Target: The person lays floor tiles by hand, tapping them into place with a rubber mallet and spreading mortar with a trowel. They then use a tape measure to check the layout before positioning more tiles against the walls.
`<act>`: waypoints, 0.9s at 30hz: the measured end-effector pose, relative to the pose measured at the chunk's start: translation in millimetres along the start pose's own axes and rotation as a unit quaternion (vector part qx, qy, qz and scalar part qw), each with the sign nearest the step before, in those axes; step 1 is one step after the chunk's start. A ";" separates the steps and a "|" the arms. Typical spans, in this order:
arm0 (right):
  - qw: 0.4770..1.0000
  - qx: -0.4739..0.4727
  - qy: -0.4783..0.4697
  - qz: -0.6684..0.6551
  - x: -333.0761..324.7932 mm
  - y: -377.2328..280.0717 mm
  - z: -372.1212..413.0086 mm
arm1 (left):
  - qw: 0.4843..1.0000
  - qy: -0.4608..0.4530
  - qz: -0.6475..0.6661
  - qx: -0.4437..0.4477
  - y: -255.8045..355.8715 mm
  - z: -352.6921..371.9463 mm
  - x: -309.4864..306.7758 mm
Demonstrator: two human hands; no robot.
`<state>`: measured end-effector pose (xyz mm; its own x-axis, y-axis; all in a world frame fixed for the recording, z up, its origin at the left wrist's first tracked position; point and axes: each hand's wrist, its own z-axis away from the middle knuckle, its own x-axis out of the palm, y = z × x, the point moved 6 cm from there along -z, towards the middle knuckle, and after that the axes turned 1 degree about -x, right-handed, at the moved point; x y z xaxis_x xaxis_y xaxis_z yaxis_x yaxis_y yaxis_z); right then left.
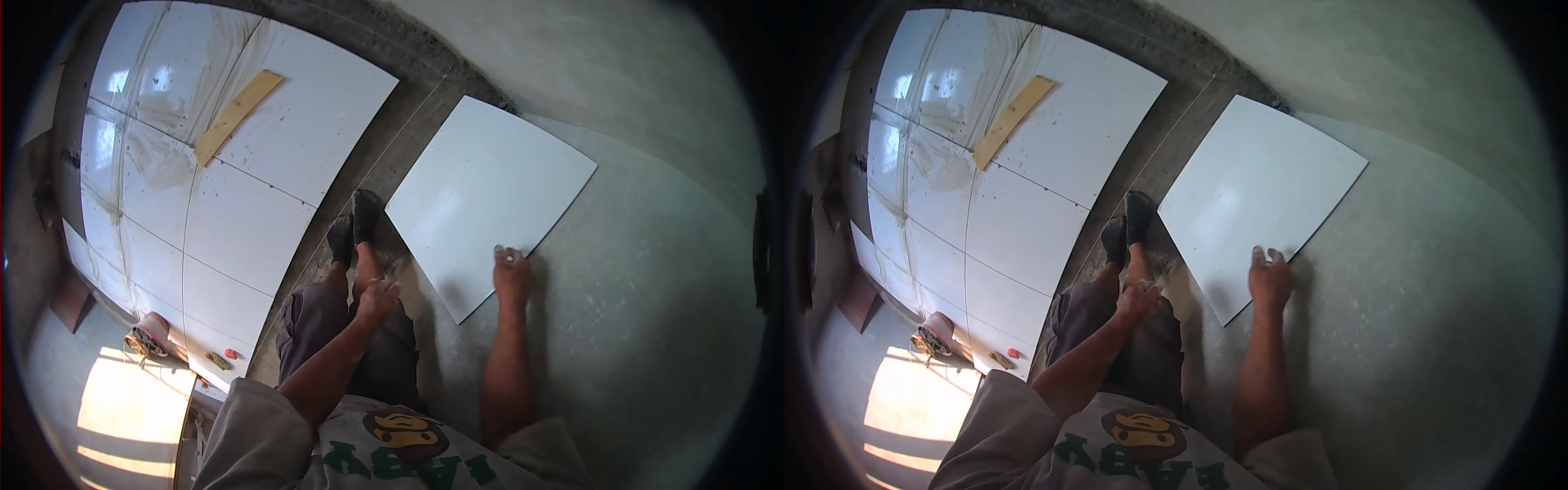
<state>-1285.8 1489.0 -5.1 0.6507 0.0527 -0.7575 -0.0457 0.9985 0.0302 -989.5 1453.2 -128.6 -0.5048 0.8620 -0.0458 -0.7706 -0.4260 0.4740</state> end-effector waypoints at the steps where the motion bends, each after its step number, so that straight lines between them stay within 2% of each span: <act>1: 0.999 -0.033 0.011 -0.002 -8.7 -10.4 -15.9 | 0.994 -0.017 0.070 -0.083 -21.8 -9.7 19.4; 2: 0.998 -0.066 0.023 -0.005 -16.1 -19.6 -35.0 | 0.976 -0.033 0.139 -0.162 -44.2 -21.1 40.9; 3: 0.987 -0.130 0.088 0.020 -27.0 -33.9 -53.4 | 0.975 -0.031 0.144 -0.166 -70.9 -35.7 65.1; 4: 0.968 -0.195 0.150 0.042 -35.6 -48.6 -71.2 | 0.912 -0.038 0.343 -0.222 -109.5 -44.0 99.2; 6: 0.919 -0.268 0.205 0.206 -45.0 -70.8 -118.3 | 0.804 -0.034 0.530 -0.268 -107.7 -49.5 121.7; 8: 0.855 -0.269 0.250 0.366 -50.7 -87.1 -159.3 | 0.911 -0.048 0.286 -0.292 -37.0 -38.4 95.4; 10: 0.816 -0.236 0.229 0.476 -53.5 -93.7 -191.6 | 0.900 -0.057 0.297 -0.314 -43.2 -48.8 106.3; 11: 0.816 -0.240 0.227 0.475 -52.4 -100.1 -197.4 | 0.890 -0.073 0.306 -0.332 -47.8 -52.5 111.8; 12: 0.823 -0.217 0.189 0.489 -50.6 -103.1 -203.9 | 0.890 -0.071 0.306 -0.331 -44.5 -56.6 109.7; 13: 0.829 -0.193 0.152 0.502 -48.8 -104.8 -210.2 | 0.859 -0.081 0.365 -0.350 -35.8 -57.4 109.6; 14: 0.828 -0.193 0.156 0.502 -49.2 -111.0 -213.8 | 0.824 -0.094 0.423 -0.365 -29.6 -60.6 111.2; 17: 0.824 -0.160 0.142 0.524 -49.2 -110.9 -236.4 | 0.798 -0.128 0.464 -0.363 -35.3 -69.3 122.4; 18: 0.842 -0.167 0.121 0.499 -49.7 -101.2 -261.1 | 0.796 -0.132 0.467 -0.361 -37.6 -73.4 125.0; 20: 0.855 -0.173 0.104 0.479 -50.9 -104.6 -279.8 | 0.762 -0.085 0.537 -0.353 -42.2 -85.1 125.7; 22: 0.858 -0.165 0.073 0.481 -54.5 -109.0 -281.2 | 0.750 -0.094 0.558 -0.342 -55.6 -94.8 134.2; 24: 0.852 -0.160 0.071 0.494 -55.4 -112.6 -278.8 | 0.842 -0.119 0.386 -0.358 -79.6 -102.5 145.2; 25: 0.851 -0.165 0.070 0.494 -54.6 -119.4 -276.4 | 0.861 -0.104 0.334 -0.370 -84.1 -104.8 143.6; 27: 0.842 -0.168 0.085 0.506 -53.0 -133.0 -264.7 | 0.854 -0.107 0.382 -0.336 -82.6 -106.5 141.5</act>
<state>-1514.8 1349.5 -141.6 0.0332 0.8417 -0.5390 -0.7419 0.3821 0.5510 -1038.7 1581.2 -267.9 -0.9333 0.2612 0.2465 -0.3329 -0.8865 -0.3213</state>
